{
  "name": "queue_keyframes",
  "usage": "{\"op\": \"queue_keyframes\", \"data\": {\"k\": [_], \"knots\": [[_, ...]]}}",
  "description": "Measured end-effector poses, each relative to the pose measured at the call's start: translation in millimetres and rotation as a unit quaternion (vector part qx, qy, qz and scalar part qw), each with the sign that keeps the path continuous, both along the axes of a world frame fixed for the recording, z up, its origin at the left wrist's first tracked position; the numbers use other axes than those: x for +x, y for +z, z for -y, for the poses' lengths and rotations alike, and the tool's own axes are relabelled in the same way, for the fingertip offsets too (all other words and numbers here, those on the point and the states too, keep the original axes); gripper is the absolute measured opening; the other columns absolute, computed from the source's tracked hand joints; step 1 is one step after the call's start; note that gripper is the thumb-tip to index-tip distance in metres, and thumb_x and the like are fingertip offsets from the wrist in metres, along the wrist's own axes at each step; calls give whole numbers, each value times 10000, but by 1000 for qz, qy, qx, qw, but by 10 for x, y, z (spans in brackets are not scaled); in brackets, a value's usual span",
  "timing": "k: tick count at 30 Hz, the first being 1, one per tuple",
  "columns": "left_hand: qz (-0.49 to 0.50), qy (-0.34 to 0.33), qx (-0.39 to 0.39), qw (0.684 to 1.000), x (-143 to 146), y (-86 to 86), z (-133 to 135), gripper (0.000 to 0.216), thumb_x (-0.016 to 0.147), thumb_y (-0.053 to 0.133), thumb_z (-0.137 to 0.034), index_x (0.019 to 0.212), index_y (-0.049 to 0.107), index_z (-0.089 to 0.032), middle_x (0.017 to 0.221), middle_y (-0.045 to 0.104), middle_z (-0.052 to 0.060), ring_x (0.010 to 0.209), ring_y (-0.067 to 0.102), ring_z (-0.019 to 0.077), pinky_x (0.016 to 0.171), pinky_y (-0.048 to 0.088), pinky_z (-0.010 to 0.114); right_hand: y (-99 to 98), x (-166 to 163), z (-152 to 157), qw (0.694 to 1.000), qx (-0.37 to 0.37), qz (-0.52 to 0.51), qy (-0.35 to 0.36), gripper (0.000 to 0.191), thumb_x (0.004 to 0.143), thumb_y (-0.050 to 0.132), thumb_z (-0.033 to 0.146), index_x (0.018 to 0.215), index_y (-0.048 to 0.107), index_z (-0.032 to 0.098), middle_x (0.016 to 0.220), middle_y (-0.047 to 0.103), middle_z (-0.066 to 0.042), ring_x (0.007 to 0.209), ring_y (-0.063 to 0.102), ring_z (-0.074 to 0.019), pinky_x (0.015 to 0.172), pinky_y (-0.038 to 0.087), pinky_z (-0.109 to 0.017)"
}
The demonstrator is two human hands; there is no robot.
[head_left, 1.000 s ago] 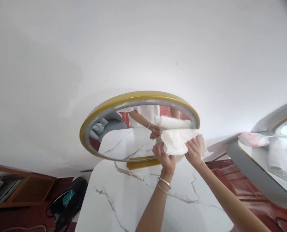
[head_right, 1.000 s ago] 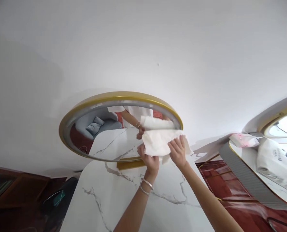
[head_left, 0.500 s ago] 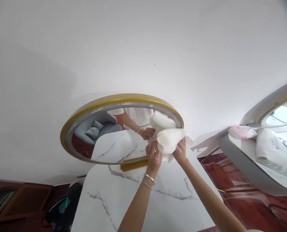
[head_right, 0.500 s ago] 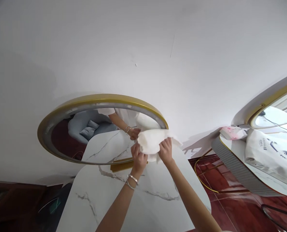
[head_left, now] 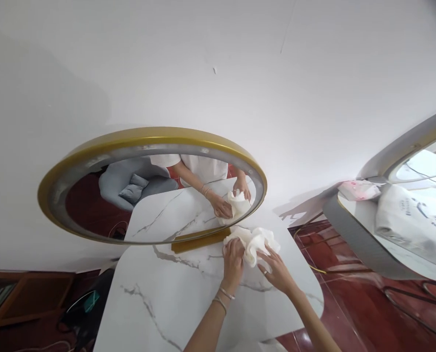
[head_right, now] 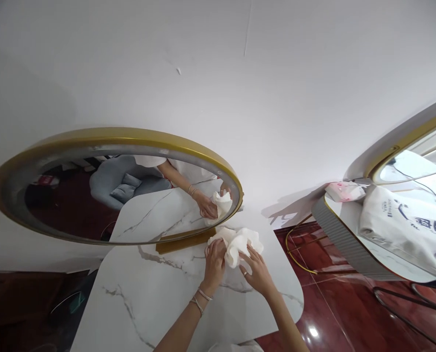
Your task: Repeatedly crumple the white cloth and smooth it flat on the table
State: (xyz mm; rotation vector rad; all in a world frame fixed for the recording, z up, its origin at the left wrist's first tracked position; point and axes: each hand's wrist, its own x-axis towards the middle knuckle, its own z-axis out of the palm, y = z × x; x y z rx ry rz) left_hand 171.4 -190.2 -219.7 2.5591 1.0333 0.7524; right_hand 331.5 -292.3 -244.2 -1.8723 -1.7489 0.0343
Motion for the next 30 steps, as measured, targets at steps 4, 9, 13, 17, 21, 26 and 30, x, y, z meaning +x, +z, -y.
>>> {"op": "queue_keyframes", "data": {"k": [4,9,13,17,21,26,30], "knots": [[12,-10,-66,998,-61,107,73,263,790,529,-127,1003,648,-226,1461,300,75,1377,221,329,1068,312,566,274,94,-26,992,30,-100,-69,604,778,582,241,1336,359,188,1368,412,-182,1289,403,-319,960,464,-499],[114,49,-179,976,-169,106,47,257,903,437,-288,1090,600,-220,1426,315,100,1334,319,268,1071,346,476,498,58,-211,986,32,-164,-24,523,709,541,111,1207,443,235,1408,367,-135,1303,368,-298,970,437,-499],[167,109,-230,953,-240,89,-47,264,896,449,-343,1081,567,-198,1240,474,133,1177,484,249,895,471,387,564,30,-253,972,45,-231,-29,193,775,493,129,933,454,233,1242,556,-99,1133,535,-230,861,506,-418],[144,61,-270,950,-321,117,-112,200,882,444,-319,920,594,-192,991,571,83,923,581,203,724,488,310,624,131,-209,976,68,-204,17,93,834,484,154,781,474,230,1170,620,-88,1124,559,-223,877,504,-409],[142,64,-274,949,-388,167,-111,191,873,434,-301,876,592,-192,929,577,59,844,579,175,720,484,289,668,318,-159,984,72,-151,60,104,870,490,165,836,566,226,1196,623,-94,1160,550,-227,908,508,-424],[56,76,-284,954,-467,231,-71,171,830,507,-339,801,594,-194,886,604,35,709,560,148,713,465,298,720,400,-181,989,41,-32,139,236,857,470,97,900,657,235,1310,557,-73,1255,474,-242,944,492,-464],[63,54,-303,949,-544,286,-50,194,820,500,-327,717,568,-177,779,601,28,616,539,125,651,468,275,773,277,-227,977,13,72,199,287,766,521,13,876,687,221,1419,451,-62,1355,337,-282,988,449,-497]]}}
